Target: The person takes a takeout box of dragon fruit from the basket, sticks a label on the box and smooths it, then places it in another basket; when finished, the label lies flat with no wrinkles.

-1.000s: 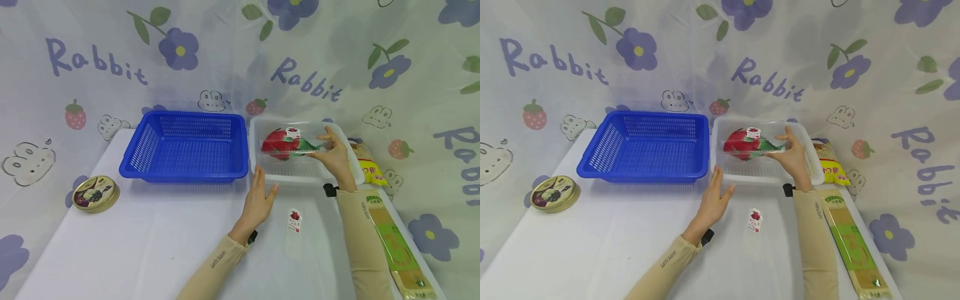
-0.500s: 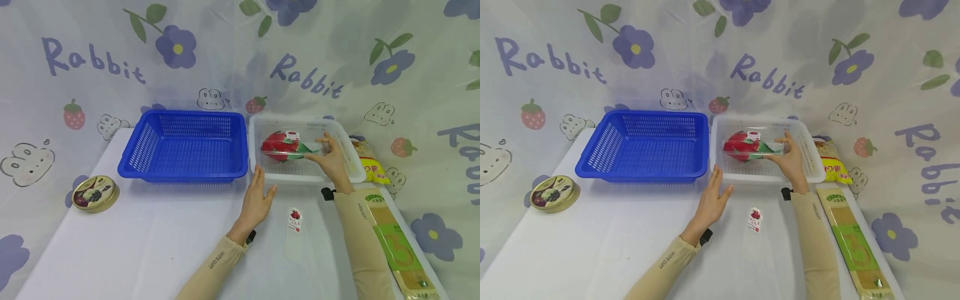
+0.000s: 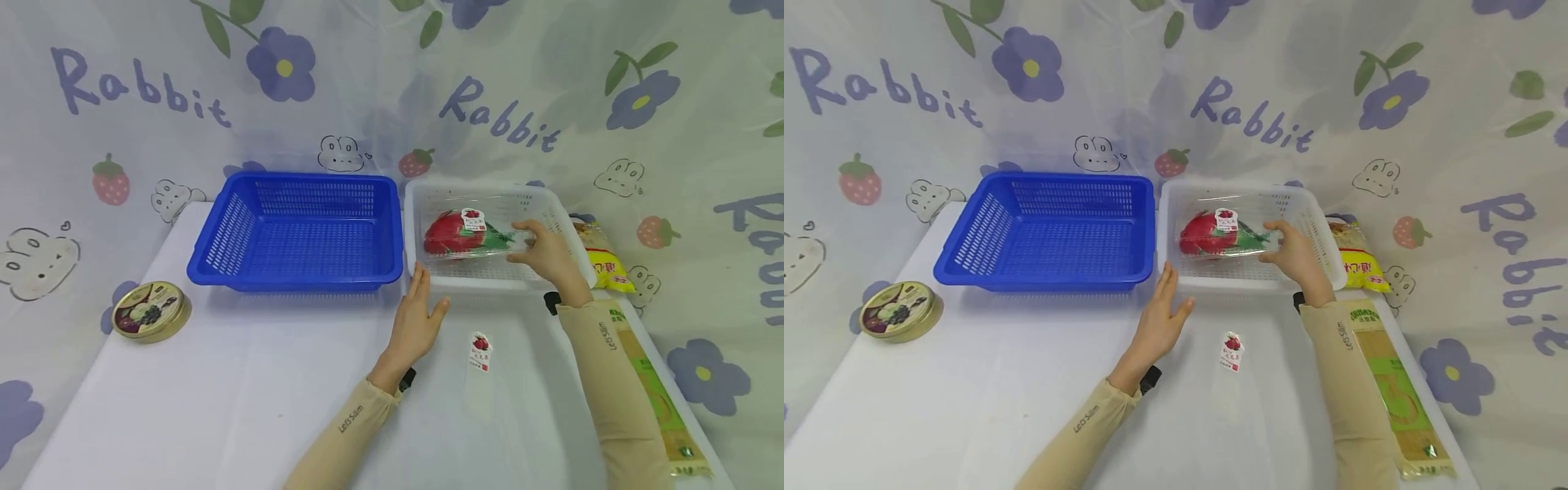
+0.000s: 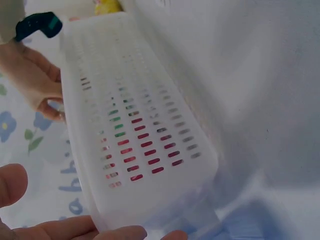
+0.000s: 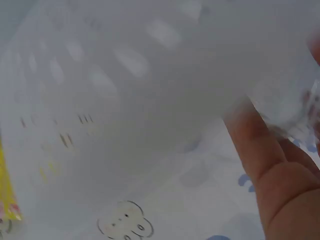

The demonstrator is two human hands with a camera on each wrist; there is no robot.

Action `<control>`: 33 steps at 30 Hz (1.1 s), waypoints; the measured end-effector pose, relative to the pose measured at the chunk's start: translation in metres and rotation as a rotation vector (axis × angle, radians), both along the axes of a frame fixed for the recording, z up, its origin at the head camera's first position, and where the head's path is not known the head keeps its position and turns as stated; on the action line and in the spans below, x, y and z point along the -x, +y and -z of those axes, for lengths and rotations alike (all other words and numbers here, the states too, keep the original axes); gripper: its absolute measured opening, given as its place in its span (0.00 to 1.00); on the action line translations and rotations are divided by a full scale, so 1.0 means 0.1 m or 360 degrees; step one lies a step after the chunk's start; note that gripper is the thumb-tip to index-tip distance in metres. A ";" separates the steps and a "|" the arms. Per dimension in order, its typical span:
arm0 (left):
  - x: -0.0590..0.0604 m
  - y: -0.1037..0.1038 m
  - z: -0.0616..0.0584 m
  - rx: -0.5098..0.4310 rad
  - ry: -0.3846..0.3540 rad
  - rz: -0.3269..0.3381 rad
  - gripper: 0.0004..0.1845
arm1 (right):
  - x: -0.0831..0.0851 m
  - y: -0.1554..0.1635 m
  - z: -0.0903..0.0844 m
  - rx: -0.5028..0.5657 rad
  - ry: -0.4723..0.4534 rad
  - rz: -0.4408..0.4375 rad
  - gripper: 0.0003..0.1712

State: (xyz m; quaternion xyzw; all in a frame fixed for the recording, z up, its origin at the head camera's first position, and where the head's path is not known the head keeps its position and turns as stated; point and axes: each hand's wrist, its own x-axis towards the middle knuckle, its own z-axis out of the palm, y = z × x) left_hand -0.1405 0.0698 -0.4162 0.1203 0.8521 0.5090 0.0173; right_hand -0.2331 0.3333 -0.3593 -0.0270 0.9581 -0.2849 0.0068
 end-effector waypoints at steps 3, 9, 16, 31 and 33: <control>0.00 0.00 -0.01 -0.0008 -0.0006 0.0012 0.35 | 0.06 0.04 -0.14 -0.0048 -0.0197 -0.0043 0.39; 0.00 -0.02 0.00 -0.0018 0.0004 0.0006 0.35 | 0.23 0.21 -0.33 0.0104 -0.0680 -0.0227 0.37; -0.01 -0.03 0.00 -0.0016 0.0005 0.0010 0.34 | 0.43 0.15 -0.42 0.0009 -0.0907 -0.0257 0.34; -0.01 -0.06 -0.01 0.0029 0.0014 0.0028 0.36 | 0.27 -0.15 -0.21 -0.0646 -0.0668 -0.0420 0.30; 0.00 -0.07 -0.01 0.0046 0.0030 0.0029 0.36 | 0.22 -0.15 -0.14 -0.0636 -0.0631 -0.0401 0.33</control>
